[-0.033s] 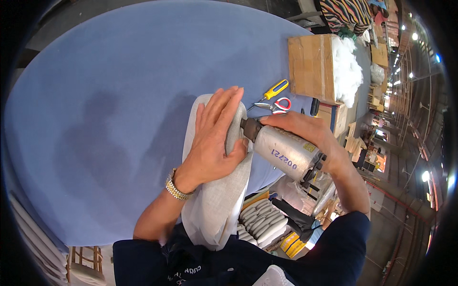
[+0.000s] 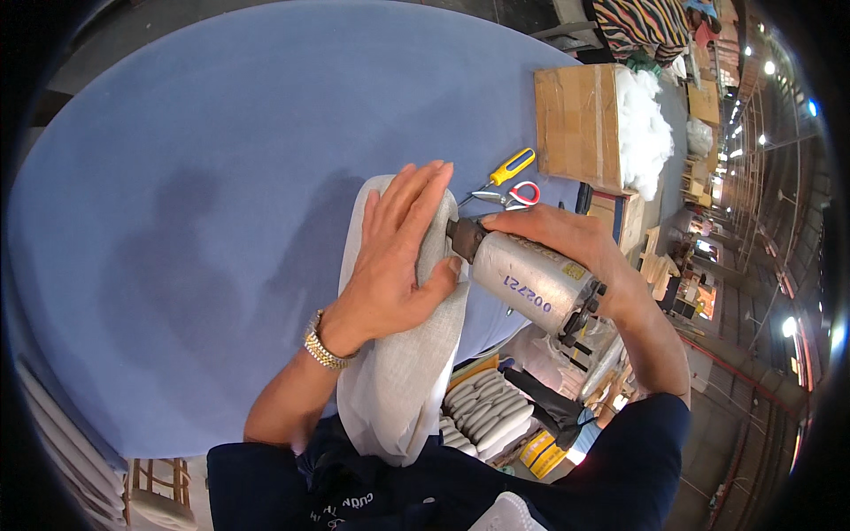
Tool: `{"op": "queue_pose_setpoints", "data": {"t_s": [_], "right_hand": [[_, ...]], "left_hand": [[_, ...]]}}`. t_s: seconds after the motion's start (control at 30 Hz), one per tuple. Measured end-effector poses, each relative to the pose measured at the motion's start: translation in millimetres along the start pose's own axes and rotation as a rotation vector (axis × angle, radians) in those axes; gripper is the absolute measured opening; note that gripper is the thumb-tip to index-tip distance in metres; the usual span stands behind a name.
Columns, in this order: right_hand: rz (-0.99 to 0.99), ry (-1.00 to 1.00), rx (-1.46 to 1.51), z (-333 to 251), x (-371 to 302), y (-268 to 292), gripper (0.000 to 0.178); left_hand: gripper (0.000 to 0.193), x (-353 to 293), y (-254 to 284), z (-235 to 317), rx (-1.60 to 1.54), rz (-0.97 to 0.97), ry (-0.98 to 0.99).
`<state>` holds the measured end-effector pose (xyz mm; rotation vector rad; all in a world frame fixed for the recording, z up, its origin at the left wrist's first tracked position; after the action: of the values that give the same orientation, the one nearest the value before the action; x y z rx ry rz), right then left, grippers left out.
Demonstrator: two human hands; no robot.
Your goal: The person staples fabric onto cushion cores using a pneumatic staple gun, trims excess fabric with a utility knife and scissors, and stacks finished cushions. The person repeats this process for multiple cushions on a blue worktable.
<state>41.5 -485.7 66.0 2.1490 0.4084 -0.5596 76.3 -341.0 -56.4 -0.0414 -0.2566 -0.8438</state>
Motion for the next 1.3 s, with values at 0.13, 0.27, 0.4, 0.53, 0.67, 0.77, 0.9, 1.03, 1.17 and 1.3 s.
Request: {"op": "queue_pose_setpoints", "data": {"t_s": [0.13,0.27,0.4,0.53,0.67,0.77,0.9,1.03,1.17,1.3], "right_hand": [[-0.007,0.009,-0.022,6,8,0,0.075],[0.035,0.001,0.072,7,7,-10,0.072],[0.038,-0.034,0.047,-1,6,-9,0.069],[-0.043,-0.138,0.088,-13,16,4,0.061],[-0.063,-0.105,-0.003,-12,21,10,0.061],[-0.038,-0.127,-0.014,-10,18,3,0.064],[0.037,-0.073,0.031,6,4,-17,0.074],[-0.006,-0.084,0.007,1,11,-7,0.079],[-0.018,-0.116,0.000,-1,10,-11,0.080],[0.027,-0.065,-0.039,0,14,-11,0.079]], "left_hand": [[0.058,13,14,-23,-0.095,-0.072,-0.058],[0.045,50,19,-32,-0.208,-0.208,-0.041],[0.053,63,8,-51,-0.219,-0.225,0.007],[0.060,66,0,-59,-0.177,-0.173,0.066],[0.059,68,-4,-66,-0.098,-0.316,0.195],[0.059,68,-2,-66,-0.151,-0.261,0.179],[0.057,70,-3,-67,-0.150,-0.239,0.162],[0.057,70,-2,-65,-0.123,-0.198,0.137],[0.057,71,1,-65,-0.122,-0.207,0.136],[0.057,70,0,-63,-0.171,-0.152,0.110]]}}
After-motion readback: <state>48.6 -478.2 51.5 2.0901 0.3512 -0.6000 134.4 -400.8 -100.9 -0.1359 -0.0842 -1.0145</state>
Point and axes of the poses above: each hand's wrist, its own x-axis towards the middle knuckle, its own y-axis out of the back of the hand, z = x × y, the point moved 7 cm from there along x, towards the middle knuckle, and after that the axes turned 8 degrees about -y, right-handed, at the moved point
